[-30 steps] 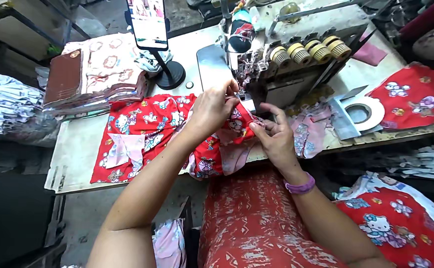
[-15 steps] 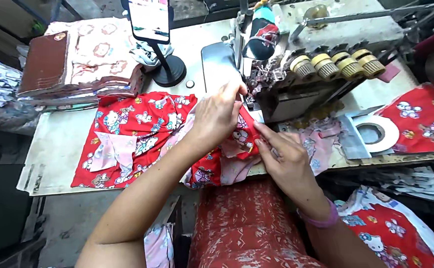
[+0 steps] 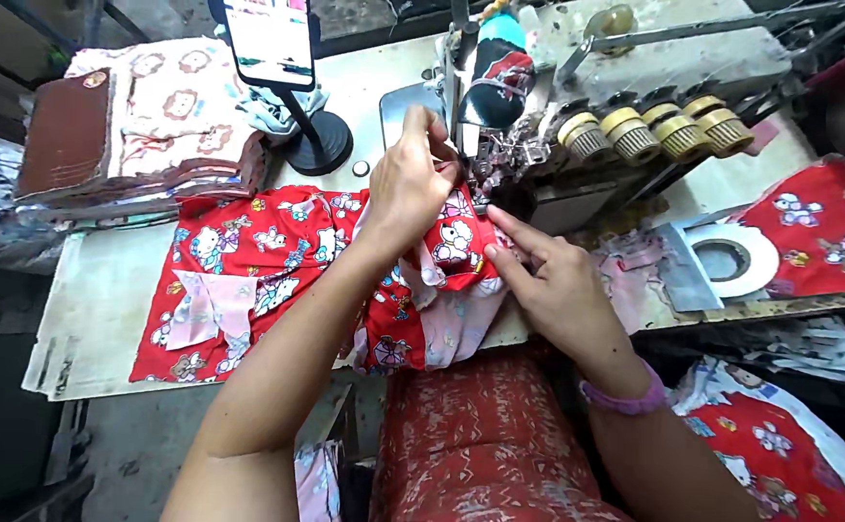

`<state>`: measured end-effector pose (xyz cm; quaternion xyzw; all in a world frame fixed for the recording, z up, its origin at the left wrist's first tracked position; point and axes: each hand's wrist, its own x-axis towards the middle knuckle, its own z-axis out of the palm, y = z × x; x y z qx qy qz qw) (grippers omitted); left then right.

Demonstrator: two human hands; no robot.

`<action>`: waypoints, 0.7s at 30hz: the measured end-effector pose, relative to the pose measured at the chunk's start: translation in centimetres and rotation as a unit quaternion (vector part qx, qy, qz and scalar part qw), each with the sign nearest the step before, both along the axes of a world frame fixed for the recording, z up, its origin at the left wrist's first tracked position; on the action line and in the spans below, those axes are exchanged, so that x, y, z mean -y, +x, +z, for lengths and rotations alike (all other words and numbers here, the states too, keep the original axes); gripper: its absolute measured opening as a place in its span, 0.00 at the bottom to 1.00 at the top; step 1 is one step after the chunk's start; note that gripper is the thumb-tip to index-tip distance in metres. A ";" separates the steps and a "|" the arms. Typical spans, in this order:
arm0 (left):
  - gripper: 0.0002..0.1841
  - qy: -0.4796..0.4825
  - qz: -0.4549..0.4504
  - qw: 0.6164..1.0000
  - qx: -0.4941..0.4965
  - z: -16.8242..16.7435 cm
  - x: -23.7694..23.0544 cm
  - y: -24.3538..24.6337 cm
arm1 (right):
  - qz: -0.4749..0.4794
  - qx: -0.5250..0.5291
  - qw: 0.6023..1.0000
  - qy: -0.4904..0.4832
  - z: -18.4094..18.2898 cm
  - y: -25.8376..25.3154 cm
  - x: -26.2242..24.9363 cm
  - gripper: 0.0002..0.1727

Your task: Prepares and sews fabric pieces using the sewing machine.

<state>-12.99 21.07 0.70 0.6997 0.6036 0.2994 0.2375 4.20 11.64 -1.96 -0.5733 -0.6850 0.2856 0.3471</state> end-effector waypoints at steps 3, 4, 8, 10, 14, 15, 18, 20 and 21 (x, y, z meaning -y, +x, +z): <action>0.18 0.004 0.004 1.000 0.014 -0.2 -0.5 0.1 | -0.018 -0.056 0.997 -0.057 0.2 0.0 -0.1 0.31; 0.18 0.006 0.005 1.000 0.018 -0.3 -0.5 0.1 | -0.022 -0.076 0.995 -0.069 0.3 -0.1 -0.1 0.32; 0.20 0.017 0.007 0.999 0.027 -0.5 -0.7 0.2 | -0.032 -0.130 0.989 -0.069 0.1 -0.4 -0.3 0.34; 0.20 0.009 0.009 0.999 0.030 -0.4 -0.9 0.0 | -0.039 -0.155 0.985 -0.073 0.1 -0.8 -0.4 0.35; 0.23 -0.004 0.014 0.999 0.034 0.0 -1.3 0.8 | -0.051 -0.148 0.984 -0.087 0.0 -0.4 -0.7 0.35; 0.23 0.000 0.018 0.999 0.031 0.3 -1.1 0.9 | -0.039 -0.111 0.989 -0.089 0.0 0.1 -0.5 0.35; 0.19 0.100 0.023 0.995 -0.005 2.8 2.9 -1.0 | 0.003 0.025 0.998 -0.051 -0.5 1.5 0.9 0.35; 0.11 0.148 -0.030 0.978 0.146 6.1 9.8 -0.9 | 0.013 0.019 0.999 -0.039 -0.7 3.3 2.6 0.33; 0.17 0.114 -0.096 0.944 0.296 7.8 14.2 0.0 | 0.013 0.002 0.999 -0.040 -0.9 4.0 3.6 0.32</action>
